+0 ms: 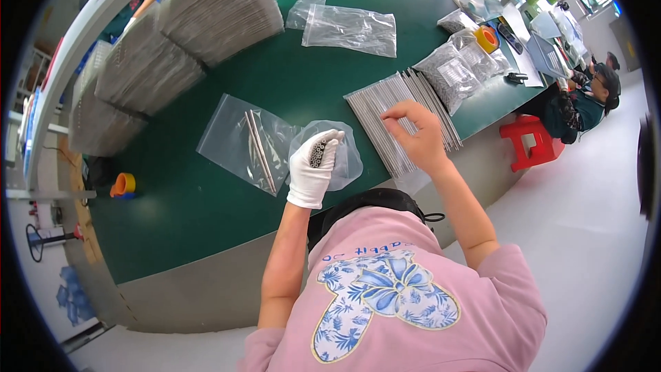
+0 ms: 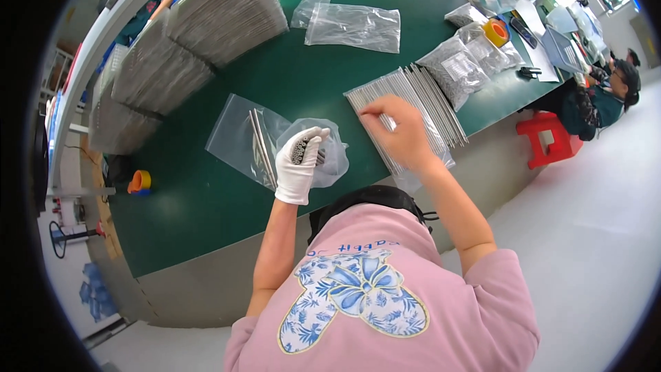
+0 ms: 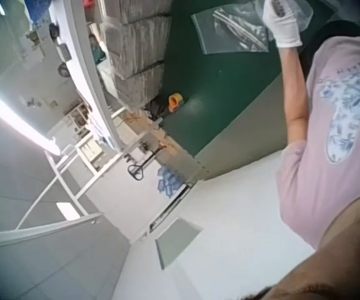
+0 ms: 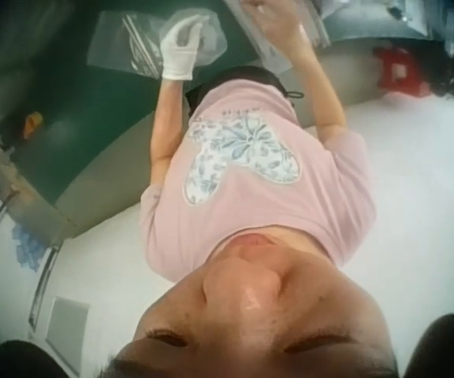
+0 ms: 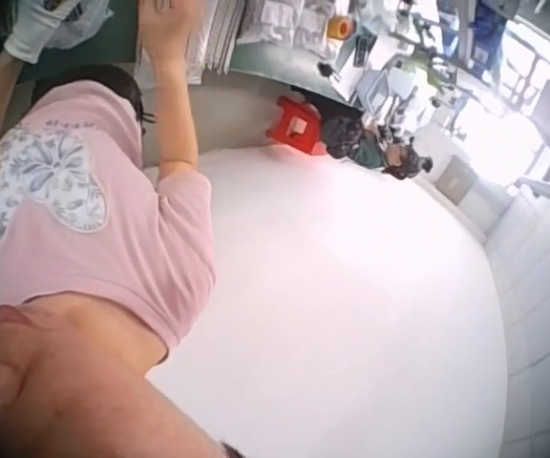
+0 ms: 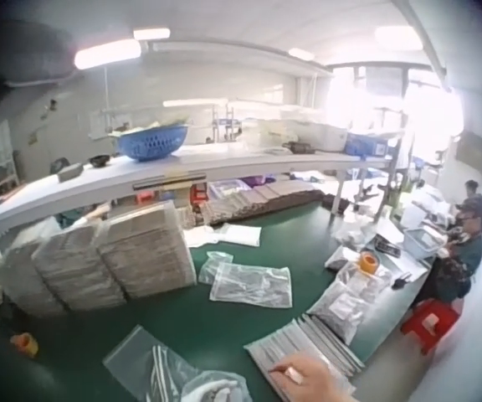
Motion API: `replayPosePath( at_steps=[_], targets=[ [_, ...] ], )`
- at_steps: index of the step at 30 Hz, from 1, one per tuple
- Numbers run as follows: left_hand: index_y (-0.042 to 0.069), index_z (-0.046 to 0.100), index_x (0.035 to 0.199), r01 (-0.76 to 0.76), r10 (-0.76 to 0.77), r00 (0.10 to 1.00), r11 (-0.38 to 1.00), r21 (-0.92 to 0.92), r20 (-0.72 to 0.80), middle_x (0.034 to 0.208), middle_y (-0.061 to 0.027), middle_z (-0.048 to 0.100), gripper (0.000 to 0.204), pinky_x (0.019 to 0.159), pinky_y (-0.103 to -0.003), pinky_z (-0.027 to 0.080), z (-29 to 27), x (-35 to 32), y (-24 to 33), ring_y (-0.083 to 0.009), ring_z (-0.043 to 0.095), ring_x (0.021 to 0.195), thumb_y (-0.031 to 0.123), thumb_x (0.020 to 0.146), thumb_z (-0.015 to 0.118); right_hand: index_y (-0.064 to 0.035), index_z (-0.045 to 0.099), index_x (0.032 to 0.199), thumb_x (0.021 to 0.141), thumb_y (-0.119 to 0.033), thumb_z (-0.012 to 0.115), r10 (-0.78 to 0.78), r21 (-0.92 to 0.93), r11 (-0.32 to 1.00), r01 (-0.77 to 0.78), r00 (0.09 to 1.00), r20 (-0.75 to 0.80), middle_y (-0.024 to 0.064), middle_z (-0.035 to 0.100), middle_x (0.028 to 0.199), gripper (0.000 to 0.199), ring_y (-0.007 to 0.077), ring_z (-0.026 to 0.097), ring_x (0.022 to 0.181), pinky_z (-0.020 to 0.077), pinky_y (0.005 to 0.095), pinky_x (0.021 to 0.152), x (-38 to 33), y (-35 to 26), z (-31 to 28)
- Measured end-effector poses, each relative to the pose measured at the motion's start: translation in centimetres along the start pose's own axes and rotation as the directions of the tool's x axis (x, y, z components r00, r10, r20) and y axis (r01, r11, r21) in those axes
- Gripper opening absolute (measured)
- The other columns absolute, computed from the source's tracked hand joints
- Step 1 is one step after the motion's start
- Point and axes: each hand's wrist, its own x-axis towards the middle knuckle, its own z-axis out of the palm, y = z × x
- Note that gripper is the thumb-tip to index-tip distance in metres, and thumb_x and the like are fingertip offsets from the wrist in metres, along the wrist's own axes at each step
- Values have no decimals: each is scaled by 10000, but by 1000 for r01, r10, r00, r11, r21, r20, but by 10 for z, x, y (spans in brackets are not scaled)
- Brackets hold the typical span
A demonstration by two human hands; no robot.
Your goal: Counting and bagging small metal hardware components at an industrial workbench.
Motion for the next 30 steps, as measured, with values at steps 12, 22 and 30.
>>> replayPosePath(
  at_steps=[12,22,30],
  targets=[
    [18,618,913,-182,189,982,940,290,4,819,-108,645,183,647,-277,487,1,-4,0,-209,629,708,69,745,671,-35,597,798,733,-37,626,-194,-51,977,208,960,200,71,604,718,70,212,549,616,416,293,561,20,-20,42],
    [26,601,940,-229,219,973,913,338,67,811,-109,632,203,643,-279,483,2,-3,-1,-233,614,693,54,746,652,-62,585,753,696,-26,619,-404,-249,846,471,872,276,48,589,677,75,232,558,579,429,313,555,26,-32,42],
    [34,601,954,-207,215,976,954,218,-15,840,-91,636,214,660,-266,481,1,-1,-2,-194,607,704,36,746,655,-85,572,758,681,-58,614,-414,-259,855,449,892,179,39,570,648,92,227,543,560,419,321,518,18,-16,44]
  ],
)
